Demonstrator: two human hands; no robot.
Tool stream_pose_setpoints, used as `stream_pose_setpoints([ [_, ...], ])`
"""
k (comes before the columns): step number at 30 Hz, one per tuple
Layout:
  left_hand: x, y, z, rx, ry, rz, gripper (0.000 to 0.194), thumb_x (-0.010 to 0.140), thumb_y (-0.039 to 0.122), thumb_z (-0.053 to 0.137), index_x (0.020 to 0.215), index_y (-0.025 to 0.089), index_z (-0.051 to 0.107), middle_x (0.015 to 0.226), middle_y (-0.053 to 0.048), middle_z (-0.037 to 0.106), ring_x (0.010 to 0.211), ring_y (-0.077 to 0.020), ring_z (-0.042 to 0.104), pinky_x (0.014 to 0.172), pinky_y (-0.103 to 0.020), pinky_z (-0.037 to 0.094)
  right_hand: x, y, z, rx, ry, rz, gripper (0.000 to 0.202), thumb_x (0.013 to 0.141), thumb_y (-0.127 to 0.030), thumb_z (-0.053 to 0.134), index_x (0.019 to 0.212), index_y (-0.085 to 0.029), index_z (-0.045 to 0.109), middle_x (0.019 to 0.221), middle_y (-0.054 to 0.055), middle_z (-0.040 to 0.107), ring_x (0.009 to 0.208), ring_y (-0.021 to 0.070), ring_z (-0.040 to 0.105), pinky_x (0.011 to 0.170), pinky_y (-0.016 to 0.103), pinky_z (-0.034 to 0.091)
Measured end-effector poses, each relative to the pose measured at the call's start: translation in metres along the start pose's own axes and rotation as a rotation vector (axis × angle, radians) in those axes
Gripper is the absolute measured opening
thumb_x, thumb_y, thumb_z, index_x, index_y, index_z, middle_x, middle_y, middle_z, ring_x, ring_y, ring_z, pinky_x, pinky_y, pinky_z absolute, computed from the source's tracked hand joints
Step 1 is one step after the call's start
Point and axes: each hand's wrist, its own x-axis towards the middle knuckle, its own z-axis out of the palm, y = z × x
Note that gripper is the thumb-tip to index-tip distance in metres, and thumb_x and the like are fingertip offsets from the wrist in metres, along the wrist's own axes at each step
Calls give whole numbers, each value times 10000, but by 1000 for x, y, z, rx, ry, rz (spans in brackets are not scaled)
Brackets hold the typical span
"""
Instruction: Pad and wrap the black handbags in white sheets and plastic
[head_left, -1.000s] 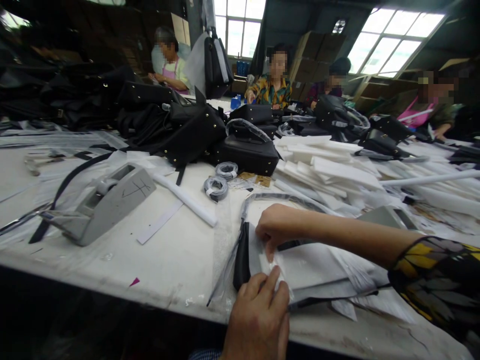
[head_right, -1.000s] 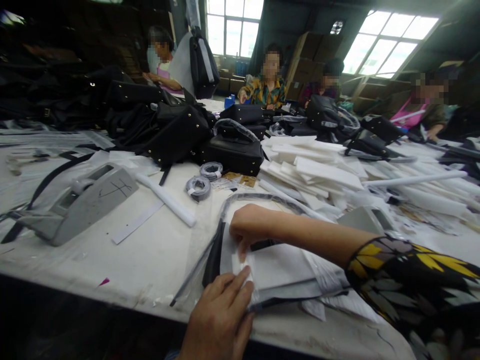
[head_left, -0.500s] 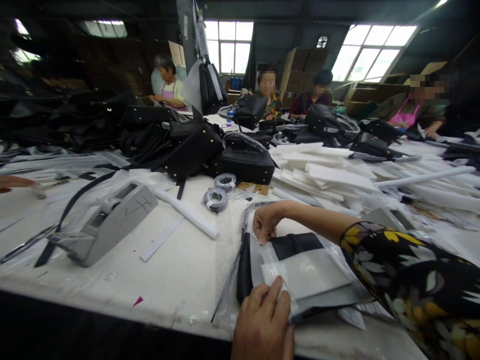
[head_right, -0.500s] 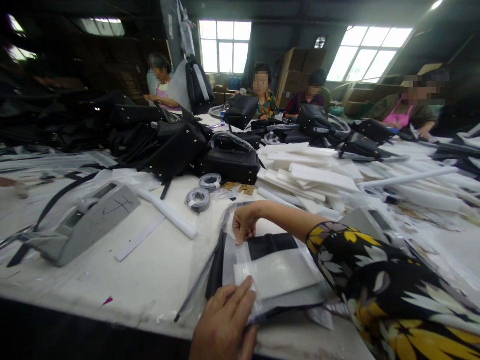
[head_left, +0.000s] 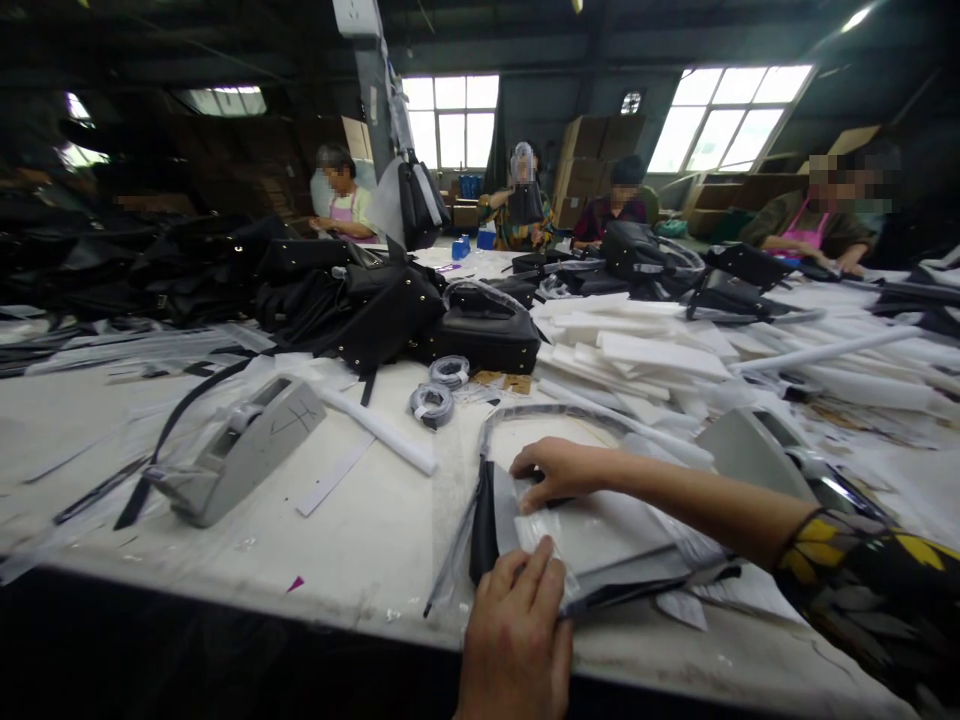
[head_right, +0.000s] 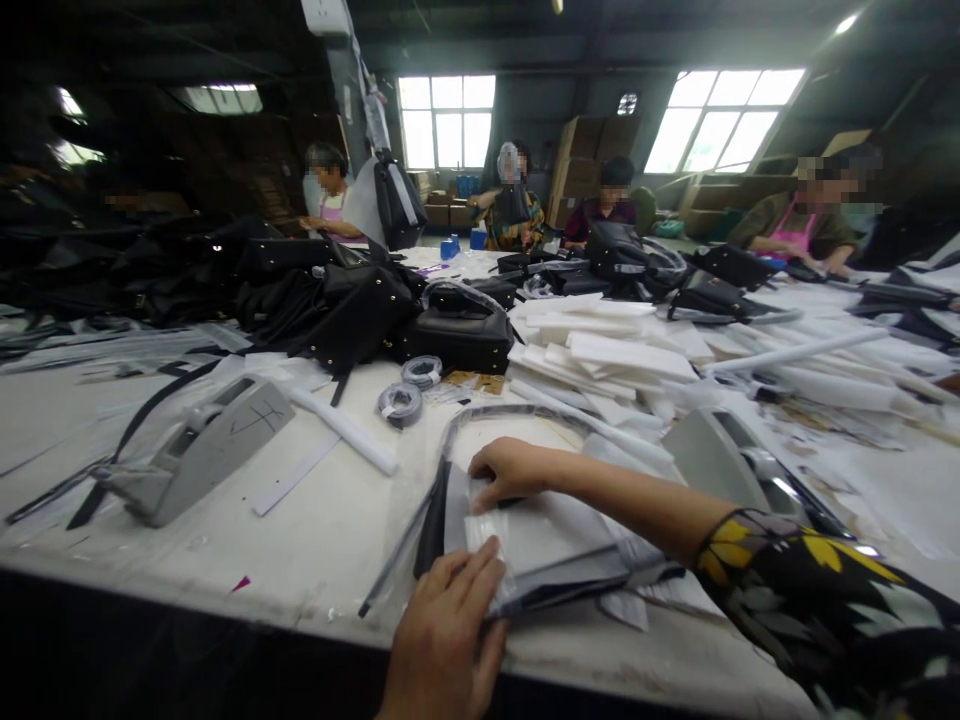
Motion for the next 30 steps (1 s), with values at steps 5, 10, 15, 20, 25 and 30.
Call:
stream_pose_setpoints([
  [5, -1, 3, -2, 6, 18, 6, 537, 736, 48, 567, 1248, 209, 585, 1360, -39, 623, 1077, -284, 580, 859, -429, 542, 10, 13, 5, 116, -53, 22, 547, 669, -569, 779, 1025, -157, 730, 887, 19, 701, 827, 193, 601, 732, 261, 420],
  [10, -2, 4, -4, 17, 47, 38, 526, 746, 28, 561, 1248, 185, 584, 1335, -54, 641, 1083, -283, 580, 867, -432, 538, 18, 22, 6, 294, -85, 51, 436, 729, -480, 770, 1011, -156, 701, 879, -6, 686, 782, 128, 597, 726, 215, 445],
  [15, -3, 2, -2, 46, 75, 66, 557, 750, 13, 568, 1277, 193, 566, 1345, -50, 635, 1084, -286, 581, 864, -433, 533, 21, 22, 15, 352, 11, 153, 454, 802, -299, 743, 1204, -156, 589, 931, 26, 703, 819, 135, 637, 737, 234, 499],
  [20, -6, -2, 2, 88, 90, 118, 575, 745, 0, 551, 1289, 187, 554, 1337, -63, 640, 1071, -293, 588, 851, -439, 531, 27, 13, 21, 254, 116, 224, 302, 932, -366, 630, 1126, -134, 634, 1066, 53, 670, 930, 201, 656, 812, 364, 554],
  [25, -9, -6, 5, 86, 70, 119, 545, 793, 17, 553, 1310, 190, 534, 1358, -68, 623, 1106, -308, 576, 885, -477, 525, 21, -3, 15, 89, 186, 223, 292, 961, -396, 585, 1081, -140, 657, 1090, 57, 675, 962, 202, 656, 865, 398, 545],
  [30, -7, -1, -6, 1, 17, 83, 498, 850, 109, 607, 1330, 214, 530, 1372, -77, 608, 1190, -302, 552, 976, -485, 501, -26, -2, 6, -90, 319, 235, 404, 930, -531, 552, 1078, -194, 720, 1128, 118, 716, 1089, 278, 644, 942, 362, 465],
])
